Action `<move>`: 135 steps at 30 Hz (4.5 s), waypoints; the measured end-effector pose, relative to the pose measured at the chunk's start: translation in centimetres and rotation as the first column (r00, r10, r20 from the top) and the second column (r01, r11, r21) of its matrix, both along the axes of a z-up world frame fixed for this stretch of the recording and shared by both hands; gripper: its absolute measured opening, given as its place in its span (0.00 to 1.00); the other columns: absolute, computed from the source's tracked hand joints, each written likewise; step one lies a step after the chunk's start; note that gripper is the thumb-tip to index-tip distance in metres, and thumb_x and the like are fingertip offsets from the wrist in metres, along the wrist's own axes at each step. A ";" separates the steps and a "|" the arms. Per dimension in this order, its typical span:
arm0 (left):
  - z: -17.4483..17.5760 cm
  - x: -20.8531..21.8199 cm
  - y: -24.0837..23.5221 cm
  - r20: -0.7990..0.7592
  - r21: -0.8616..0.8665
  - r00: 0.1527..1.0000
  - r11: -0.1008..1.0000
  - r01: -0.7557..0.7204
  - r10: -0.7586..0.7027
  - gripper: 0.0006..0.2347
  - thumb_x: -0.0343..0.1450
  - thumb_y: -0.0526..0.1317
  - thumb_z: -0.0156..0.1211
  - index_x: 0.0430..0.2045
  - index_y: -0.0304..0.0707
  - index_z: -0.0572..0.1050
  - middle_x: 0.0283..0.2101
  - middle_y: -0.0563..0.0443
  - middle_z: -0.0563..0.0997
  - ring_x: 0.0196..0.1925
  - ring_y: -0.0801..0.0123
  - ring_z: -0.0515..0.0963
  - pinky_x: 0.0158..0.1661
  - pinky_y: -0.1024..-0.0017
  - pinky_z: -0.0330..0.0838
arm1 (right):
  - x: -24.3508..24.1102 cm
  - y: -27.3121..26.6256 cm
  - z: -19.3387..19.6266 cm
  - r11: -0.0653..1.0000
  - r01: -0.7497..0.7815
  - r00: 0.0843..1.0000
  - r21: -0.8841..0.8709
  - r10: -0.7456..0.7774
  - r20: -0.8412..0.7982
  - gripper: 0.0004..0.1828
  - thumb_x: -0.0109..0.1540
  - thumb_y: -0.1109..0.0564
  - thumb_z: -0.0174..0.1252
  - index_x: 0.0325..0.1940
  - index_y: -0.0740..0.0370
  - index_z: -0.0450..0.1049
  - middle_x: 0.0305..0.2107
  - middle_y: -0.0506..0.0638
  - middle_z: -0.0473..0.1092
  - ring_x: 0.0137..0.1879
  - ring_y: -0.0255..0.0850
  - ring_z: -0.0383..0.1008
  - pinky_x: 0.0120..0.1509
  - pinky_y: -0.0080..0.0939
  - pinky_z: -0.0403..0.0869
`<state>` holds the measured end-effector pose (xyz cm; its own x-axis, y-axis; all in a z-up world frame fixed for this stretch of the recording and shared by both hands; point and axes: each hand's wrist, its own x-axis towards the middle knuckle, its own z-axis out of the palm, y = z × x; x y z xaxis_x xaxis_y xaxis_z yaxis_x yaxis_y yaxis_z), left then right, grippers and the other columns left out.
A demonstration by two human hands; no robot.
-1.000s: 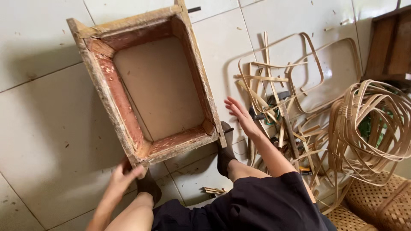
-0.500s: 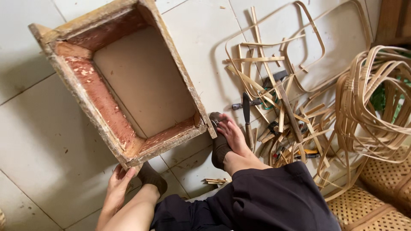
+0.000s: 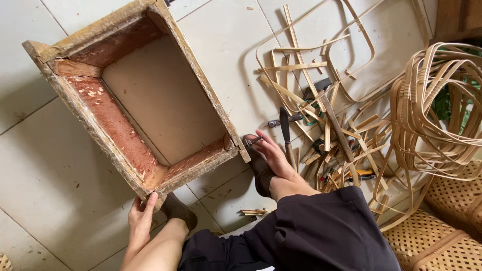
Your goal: The person is assembling a rectangular basket by inserting bamboo strips into a wooden mold. They use a hammer to secure the strips and adjust the mold's clamps to shape the basket.
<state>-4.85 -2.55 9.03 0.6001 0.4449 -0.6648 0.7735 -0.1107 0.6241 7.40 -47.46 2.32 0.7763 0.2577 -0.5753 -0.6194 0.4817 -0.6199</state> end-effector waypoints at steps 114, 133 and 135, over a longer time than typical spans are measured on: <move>-1.0 -1.1 1.8 0.139 -0.487 0.989 0.873 0.022 0.052 0.38 0.59 0.39 0.75 0.65 0.28 0.64 0.62 0.40 0.76 0.65 0.59 0.73 0.64 0.61 0.62 | -0.9 0.2 -2.5 0.992 0.067 0.985 -0.103 -0.082 -0.149 0.28 0.69 0.40 0.52 0.67 0.59 0.68 0.43 0.53 0.73 0.55 0.44 0.71 0.64 0.47 0.66; -2.1 -1.2 1.9 0.075 -0.477 0.995 0.879 -0.023 0.067 0.37 0.59 0.38 0.75 0.64 0.29 0.64 0.60 0.38 0.77 0.65 0.59 0.74 0.65 0.62 0.63 | -0.1 0.7 -1.3 0.992 0.070 0.996 -0.102 -0.076 -0.052 0.31 0.64 0.42 0.52 0.69 0.53 0.64 0.53 0.47 0.74 0.61 0.39 0.70 0.68 0.43 0.64; -2.0 -1.4 2.0 0.088 -0.483 0.994 0.876 -0.015 0.066 0.37 0.59 0.38 0.75 0.64 0.29 0.64 0.60 0.39 0.77 0.65 0.59 0.74 0.65 0.62 0.64 | -0.3 0.9 -1.2 0.994 0.070 0.970 -0.086 -0.088 -0.227 0.31 0.68 0.41 0.53 0.72 0.57 0.67 0.48 0.51 0.71 0.57 0.43 0.69 0.64 0.46 0.64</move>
